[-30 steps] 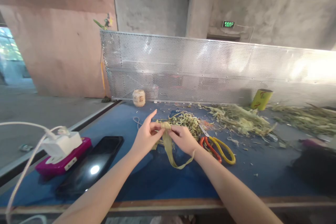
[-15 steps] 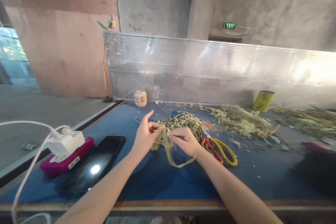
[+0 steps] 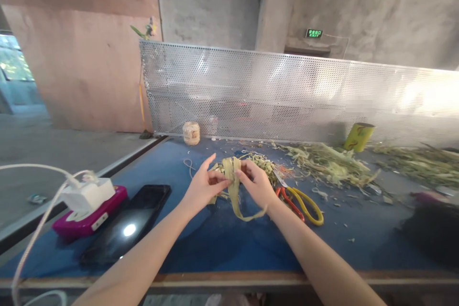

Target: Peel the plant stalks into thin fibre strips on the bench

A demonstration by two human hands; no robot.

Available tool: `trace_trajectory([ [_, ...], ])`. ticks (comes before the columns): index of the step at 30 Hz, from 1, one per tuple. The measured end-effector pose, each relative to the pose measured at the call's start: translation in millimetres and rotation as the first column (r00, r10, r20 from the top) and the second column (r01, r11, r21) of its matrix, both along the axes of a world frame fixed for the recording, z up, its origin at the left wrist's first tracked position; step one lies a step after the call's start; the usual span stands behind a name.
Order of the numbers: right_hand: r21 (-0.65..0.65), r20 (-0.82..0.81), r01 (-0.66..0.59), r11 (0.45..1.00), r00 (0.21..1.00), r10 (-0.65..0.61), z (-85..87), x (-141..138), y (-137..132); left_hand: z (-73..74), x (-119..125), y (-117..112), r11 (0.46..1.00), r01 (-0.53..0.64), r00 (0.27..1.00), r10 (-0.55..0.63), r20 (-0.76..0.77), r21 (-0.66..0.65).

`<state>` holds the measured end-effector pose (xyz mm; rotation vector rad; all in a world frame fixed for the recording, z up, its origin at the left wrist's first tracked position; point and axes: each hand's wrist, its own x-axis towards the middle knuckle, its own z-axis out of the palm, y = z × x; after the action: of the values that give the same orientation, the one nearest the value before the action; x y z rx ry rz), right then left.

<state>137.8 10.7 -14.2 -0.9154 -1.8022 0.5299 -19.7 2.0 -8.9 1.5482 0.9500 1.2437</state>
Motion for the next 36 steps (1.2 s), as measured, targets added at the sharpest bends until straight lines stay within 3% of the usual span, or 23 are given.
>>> trace_trajectory([
  [4,-0.074,0.068,-0.039,0.996,0.997,0.044,-3.0,-3,4,5.1,-2,-1,0.990,-0.129,0.992,0.128,0.011,0.057],
  [10,0.153,0.203,-0.040,0.987,0.979,0.008,-6.7,-1,6,1.5,-5,6,0.973,-0.205,0.979,0.204,0.021,0.105],
  [14,0.258,0.262,-0.092,0.962,0.965,0.022,-0.2,3,-4,-3.5,-9,13,0.932,-0.329,0.944,0.328,0.031,0.151],
  [21,0.192,0.152,-0.184,0.964,0.976,0.156,20.9,5,-28,-7.3,-17,21,0.825,-0.502,0.855,0.518,0.007,0.259],
  [28,0.095,0.233,-0.282,0.955,0.939,0.254,35.6,38,-88,-13.4,-22,26,0.812,-0.515,0.845,0.534,0.006,0.275],
  [32,0.144,0.221,-0.187,0.972,0.963,0.152,48.4,74,-126,-12.9,-23,26,0.805,-0.516,0.845,0.535,0.018,0.292],
  [36,0.030,-0.035,0.040,0.999,0.999,-0.039,63.3,114,-150,-10.7,-24,24,0.802,-0.515,0.844,0.535,0.018,0.304],
])
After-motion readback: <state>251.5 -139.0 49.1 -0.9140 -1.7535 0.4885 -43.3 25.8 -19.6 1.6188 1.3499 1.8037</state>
